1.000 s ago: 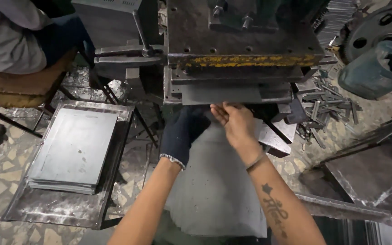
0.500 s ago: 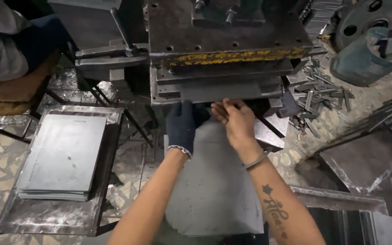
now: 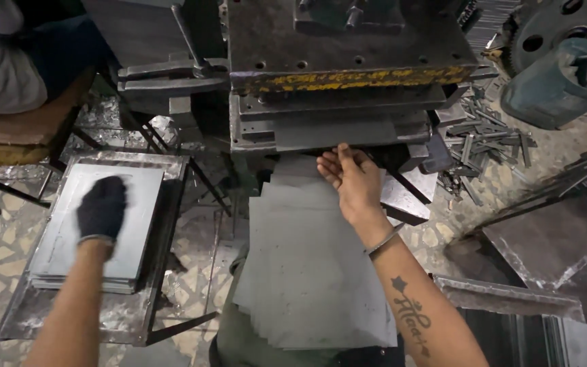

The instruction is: The recorder places metal sheets into a stamping press and stacks the processed items.

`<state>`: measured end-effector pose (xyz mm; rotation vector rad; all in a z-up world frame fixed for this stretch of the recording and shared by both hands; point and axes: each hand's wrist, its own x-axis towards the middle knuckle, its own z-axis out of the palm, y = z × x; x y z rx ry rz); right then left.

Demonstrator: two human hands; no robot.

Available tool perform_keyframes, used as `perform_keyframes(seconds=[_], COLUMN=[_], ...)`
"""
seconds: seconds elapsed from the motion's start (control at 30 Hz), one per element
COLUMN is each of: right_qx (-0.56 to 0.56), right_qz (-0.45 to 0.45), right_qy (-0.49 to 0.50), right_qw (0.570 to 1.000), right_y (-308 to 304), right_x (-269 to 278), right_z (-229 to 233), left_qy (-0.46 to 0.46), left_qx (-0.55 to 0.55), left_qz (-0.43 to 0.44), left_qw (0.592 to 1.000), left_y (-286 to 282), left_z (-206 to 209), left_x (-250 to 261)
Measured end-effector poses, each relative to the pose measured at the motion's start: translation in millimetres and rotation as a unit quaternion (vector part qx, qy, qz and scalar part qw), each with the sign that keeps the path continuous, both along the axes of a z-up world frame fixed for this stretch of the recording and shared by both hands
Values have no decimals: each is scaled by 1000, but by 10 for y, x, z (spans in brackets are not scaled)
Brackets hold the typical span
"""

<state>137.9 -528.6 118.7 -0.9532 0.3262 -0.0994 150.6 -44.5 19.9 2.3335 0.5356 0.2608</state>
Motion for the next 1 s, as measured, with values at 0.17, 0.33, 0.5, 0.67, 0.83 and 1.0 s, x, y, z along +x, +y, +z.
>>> perform_keyframes(seconds=[0.17,0.33,0.5,0.67,0.83,1.0], right_qx=[-11,-29,-4,4,79,-10], right_qz=[-10,-1,-4,-7,-8,43], right_qy=[25,15,22,8,82,-33], right_qw=[1000,999,1000,1000,993,998], right_y=[57,23,36,91,-26,19], right_x=[-42,-40,-52,-28,150,-789], right_z=[111,100,115,194,174,345], left_qy=[149,107,-9,-39,-35,-114], left_qx=[298,505,475,528,555,508], left_qz=[38,4,-15,-29,-48,-38], left_qw=[942,856,880,848,830,853], left_y=[24,-882,-854,-716,-429,1043], left_z=[-301,-221,-223,-383,-288,-13], left_x=[-653,-1303,-1428,-1374,-1366,-1422])
